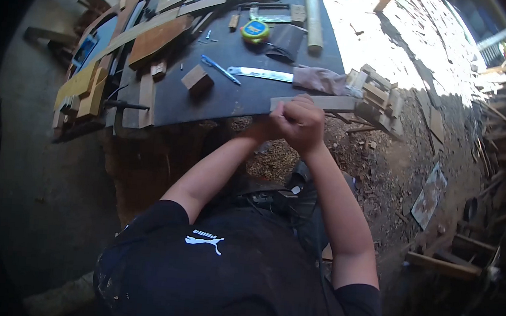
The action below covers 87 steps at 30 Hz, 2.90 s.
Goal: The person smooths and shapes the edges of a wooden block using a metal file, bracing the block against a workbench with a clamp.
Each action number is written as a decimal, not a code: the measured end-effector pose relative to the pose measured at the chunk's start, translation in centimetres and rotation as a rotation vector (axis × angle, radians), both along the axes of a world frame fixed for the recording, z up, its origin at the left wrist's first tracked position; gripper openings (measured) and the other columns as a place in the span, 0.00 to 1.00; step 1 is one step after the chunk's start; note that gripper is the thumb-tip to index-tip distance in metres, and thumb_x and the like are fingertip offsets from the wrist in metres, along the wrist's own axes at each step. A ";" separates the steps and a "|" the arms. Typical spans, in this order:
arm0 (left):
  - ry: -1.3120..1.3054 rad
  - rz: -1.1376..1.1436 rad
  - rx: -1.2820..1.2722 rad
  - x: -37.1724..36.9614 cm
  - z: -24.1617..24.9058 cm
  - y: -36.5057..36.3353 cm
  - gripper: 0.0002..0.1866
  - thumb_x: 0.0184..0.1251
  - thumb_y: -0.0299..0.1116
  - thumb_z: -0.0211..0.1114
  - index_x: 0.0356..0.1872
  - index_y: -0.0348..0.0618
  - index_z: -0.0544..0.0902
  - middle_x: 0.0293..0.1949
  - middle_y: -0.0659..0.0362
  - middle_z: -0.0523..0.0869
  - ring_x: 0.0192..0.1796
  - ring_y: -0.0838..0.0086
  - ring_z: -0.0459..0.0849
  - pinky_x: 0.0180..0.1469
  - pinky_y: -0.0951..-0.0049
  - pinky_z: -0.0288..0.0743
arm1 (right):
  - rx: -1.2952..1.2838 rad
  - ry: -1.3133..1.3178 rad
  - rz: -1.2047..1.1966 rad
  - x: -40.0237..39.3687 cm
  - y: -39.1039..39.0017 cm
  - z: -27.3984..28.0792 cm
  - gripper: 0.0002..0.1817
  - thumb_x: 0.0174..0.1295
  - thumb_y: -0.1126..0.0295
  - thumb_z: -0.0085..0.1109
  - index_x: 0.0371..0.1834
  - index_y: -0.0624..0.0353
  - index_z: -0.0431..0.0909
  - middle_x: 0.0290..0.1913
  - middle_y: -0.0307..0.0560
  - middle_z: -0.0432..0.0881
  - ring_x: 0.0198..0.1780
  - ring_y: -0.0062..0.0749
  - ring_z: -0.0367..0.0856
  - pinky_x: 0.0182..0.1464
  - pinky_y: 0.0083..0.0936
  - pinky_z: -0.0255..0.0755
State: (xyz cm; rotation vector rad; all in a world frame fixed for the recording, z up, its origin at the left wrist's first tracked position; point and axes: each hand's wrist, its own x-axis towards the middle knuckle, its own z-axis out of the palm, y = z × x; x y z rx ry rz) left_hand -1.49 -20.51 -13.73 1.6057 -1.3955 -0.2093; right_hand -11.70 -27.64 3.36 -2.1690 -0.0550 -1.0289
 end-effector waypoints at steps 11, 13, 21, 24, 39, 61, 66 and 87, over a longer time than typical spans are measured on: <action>-0.070 0.258 0.410 -8.1 8.4 12.4 0.22 0.71 0.37 0.66 0.62 0.39 0.78 0.64 0.46 0.76 0.68 0.50 0.76 0.69 0.57 0.72 | -0.201 0.304 -0.095 1.3 -6.2 4.6 0.08 0.60 0.70 0.69 0.38 0.62 0.86 0.40 0.51 0.87 0.44 0.44 0.86 0.52 0.34 0.79; -0.037 0.171 0.467 -8.8 8.7 14.1 0.20 0.71 0.36 0.66 0.61 0.41 0.79 0.64 0.47 0.77 0.68 0.50 0.76 0.69 0.57 0.72 | -0.388 0.517 -0.128 2.9 -8.0 4.6 0.09 0.60 0.71 0.69 0.42 0.61 0.86 0.44 0.53 0.88 0.49 0.48 0.86 0.56 0.38 0.79; -0.091 0.140 0.208 -8.8 14.5 13.8 0.10 0.69 0.28 0.66 0.49 0.42 0.85 0.53 0.53 0.84 0.56 0.56 0.85 0.56 0.62 0.80 | -0.627 0.677 -0.089 2.2 -8.7 5.6 0.14 0.66 0.67 0.61 0.52 0.61 0.82 0.48 0.57 0.86 0.52 0.52 0.86 0.54 0.42 0.79; -0.114 0.243 0.038 -6.8 17.3 12.2 0.06 0.69 0.27 0.66 0.43 0.43 0.87 0.44 0.54 0.87 0.46 0.57 0.88 0.46 0.63 0.83 | -0.259 0.495 -0.270 -2.3 -5.8 9.0 0.11 0.69 0.68 0.58 0.49 0.62 0.79 0.42 0.62 0.86 0.45 0.53 0.87 0.50 0.47 0.77; -0.320 0.261 0.436 -4.7 21.3 -3.3 0.20 0.64 0.42 0.72 0.51 0.39 0.87 0.47 0.48 0.88 0.54 0.54 0.86 0.58 0.58 0.79 | -0.124 0.799 -0.459 -17.2 1.5 6.1 0.31 0.73 0.77 0.50 0.79 0.56 0.62 0.45 0.65 0.82 0.43 0.61 0.84 0.46 0.48 0.76; -0.160 0.340 0.303 -4.6 19.2 -3.2 0.14 0.62 0.40 0.74 0.42 0.41 0.89 0.44 0.52 0.87 0.51 0.56 0.85 0.55 0.57 0.78 | -0.208 0.837 -0.525 -11.8 -0.4 4.0 0.37 0.65 0.80 0.53 0.80 0.55 0.60 0.42 0.60 0.81 0.38 0.57 0.86 0.42 0.48 0.81; -0.151 0.358 0.312 -4.8 19.6 -3.1 0.15 0.62 0.39 0.73 0.43 0.39 0.89 0.43 0.51 0.87 0.51 0.55 0.85 0.57 0.58 0.77 | -0.201 0.786 -0.520 -11.5 -0.5 3.1 0.38 0.63 0.80 0.53 0.80 0.56 0.61 0.42 0.60 0.81 0.39 0.57 0.86 0.42 0.48 0.81; -0.192 0.331 0.316 -4.7 19.7 -3.2 0.16 0.63 0.41 0.74 0.44 0.41 0.89 0.43 0.52 0.86 0.50 0.56 0.84 0.56 0.58 0.77 | 0.385 0.629 -0.388 -19.6 2.7 9.3 0.32 0.70 0.82 0.51 0.79 0.66 0.59 0.45 0.56 0.88 0.37 0.36 0.89 0.40 0.30 0.82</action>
